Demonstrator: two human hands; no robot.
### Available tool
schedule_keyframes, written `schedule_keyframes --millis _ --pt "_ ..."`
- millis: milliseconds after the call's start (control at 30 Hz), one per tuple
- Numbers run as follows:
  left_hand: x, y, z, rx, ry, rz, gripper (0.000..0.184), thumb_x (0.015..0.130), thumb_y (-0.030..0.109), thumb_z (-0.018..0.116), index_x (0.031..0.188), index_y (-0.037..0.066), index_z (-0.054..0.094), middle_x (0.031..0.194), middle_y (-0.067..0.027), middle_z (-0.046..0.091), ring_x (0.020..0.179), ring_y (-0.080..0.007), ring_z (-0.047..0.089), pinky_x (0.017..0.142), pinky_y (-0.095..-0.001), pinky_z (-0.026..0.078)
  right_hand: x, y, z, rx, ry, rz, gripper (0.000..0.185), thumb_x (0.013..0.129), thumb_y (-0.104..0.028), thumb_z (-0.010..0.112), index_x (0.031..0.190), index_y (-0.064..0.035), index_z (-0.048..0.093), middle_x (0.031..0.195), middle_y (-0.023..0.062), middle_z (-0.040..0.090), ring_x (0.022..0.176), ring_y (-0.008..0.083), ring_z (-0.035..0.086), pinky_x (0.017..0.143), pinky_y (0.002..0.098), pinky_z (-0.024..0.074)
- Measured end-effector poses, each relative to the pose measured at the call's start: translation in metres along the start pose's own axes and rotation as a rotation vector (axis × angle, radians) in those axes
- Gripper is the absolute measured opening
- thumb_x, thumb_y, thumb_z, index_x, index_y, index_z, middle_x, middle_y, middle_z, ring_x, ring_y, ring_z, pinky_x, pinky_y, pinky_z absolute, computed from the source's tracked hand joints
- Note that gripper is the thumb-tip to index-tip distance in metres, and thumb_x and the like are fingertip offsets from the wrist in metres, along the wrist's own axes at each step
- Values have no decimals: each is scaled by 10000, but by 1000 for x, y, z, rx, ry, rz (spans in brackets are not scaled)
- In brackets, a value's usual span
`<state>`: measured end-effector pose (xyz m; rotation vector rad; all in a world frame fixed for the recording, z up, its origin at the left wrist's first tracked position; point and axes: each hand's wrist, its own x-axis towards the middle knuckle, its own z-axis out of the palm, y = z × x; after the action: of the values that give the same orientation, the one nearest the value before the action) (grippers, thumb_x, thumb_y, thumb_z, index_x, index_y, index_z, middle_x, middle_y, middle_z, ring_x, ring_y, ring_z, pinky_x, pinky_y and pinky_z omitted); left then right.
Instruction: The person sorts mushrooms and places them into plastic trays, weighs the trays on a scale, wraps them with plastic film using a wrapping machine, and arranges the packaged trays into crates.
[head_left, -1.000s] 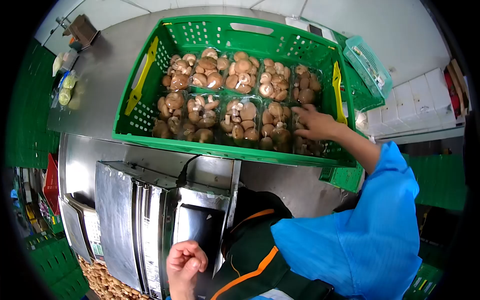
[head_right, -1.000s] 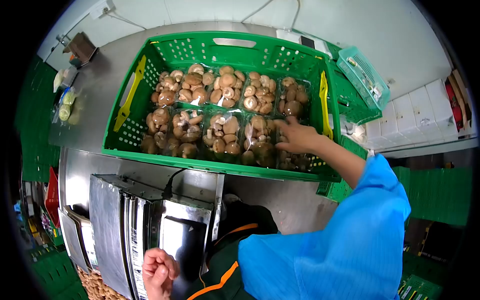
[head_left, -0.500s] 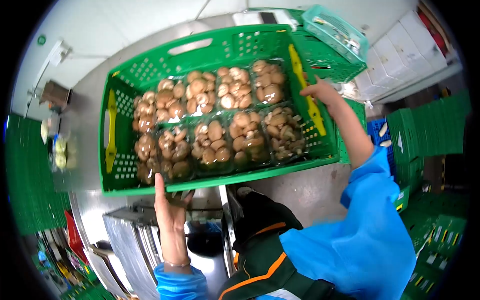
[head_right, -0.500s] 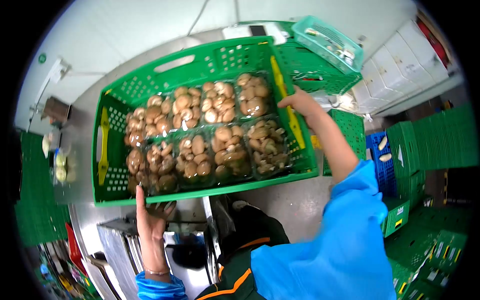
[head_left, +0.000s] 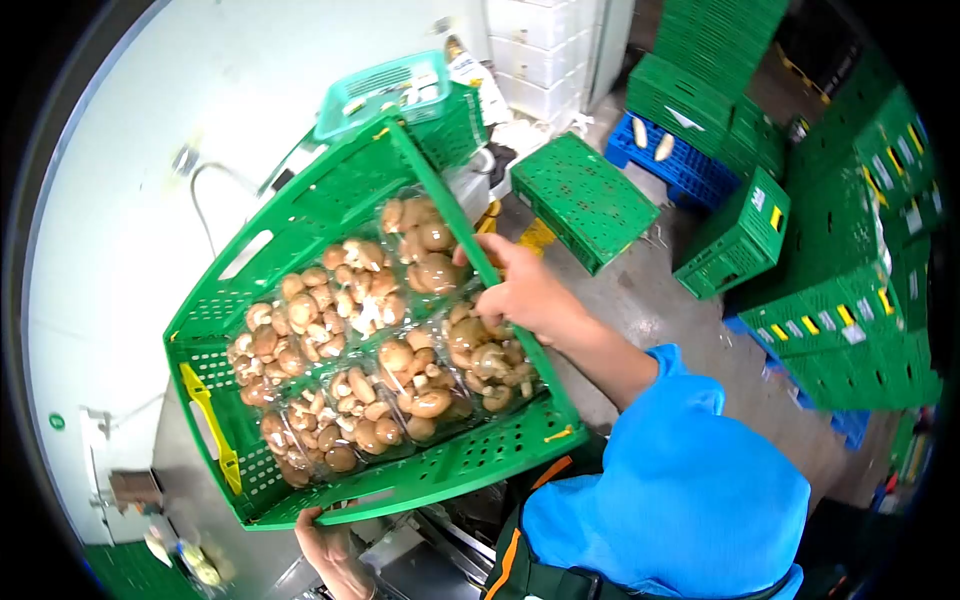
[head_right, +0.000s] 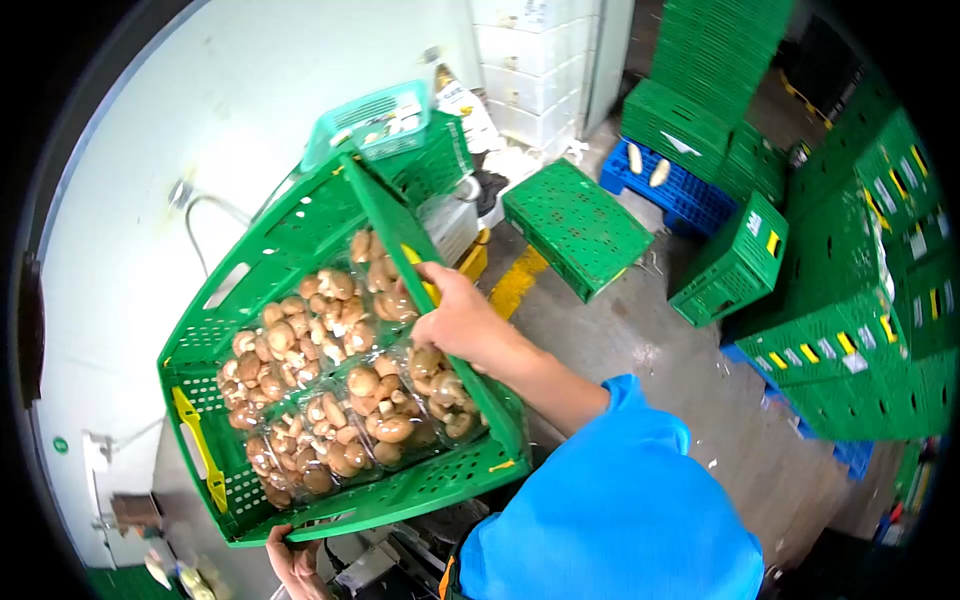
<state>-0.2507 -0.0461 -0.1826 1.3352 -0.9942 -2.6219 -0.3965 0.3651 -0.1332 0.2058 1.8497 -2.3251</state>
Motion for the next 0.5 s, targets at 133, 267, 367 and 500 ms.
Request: schedule_keyframes --millis 133,267,367,500 --pt "-51 43 1 218 -71 -44 288 696 31 482 983 18 479 983 -136 497 905 -287 485 807 -598 425 -109 -39 17 -55 215 -45 504 505 54 483 1002 -27 510 699 11 445 510 78 409 447 236 302" --pt "-127 92 16 451 -229 -137 262 714 60 500 971 10 480 936 -137 505 821 -282 516 713 -564 482 -236 -91 50 -55 468 -33 513 477 36 487 985 -29 520 678 9 437 528 94 420 465 230 311" --pt "-95 147 9 633 -366 -234 440 724 106 515 1146 43 409 1015 -127 517 899 -288 520 747 -539 478 -269 -75 110 21 668 -74 525 455 40 498 973 -44 535 657 7 417 533 111 422 458 238 307" --pt "-61 200 15 794 -459 -366 459 720 149 525 1150 44 404 1063 -148 493 961 -325 502 733 -525 468 -320 -80 189 16 915 -33 519 451 54 494 956 -52 546 644 15 455 512 113 425 444 240 302"
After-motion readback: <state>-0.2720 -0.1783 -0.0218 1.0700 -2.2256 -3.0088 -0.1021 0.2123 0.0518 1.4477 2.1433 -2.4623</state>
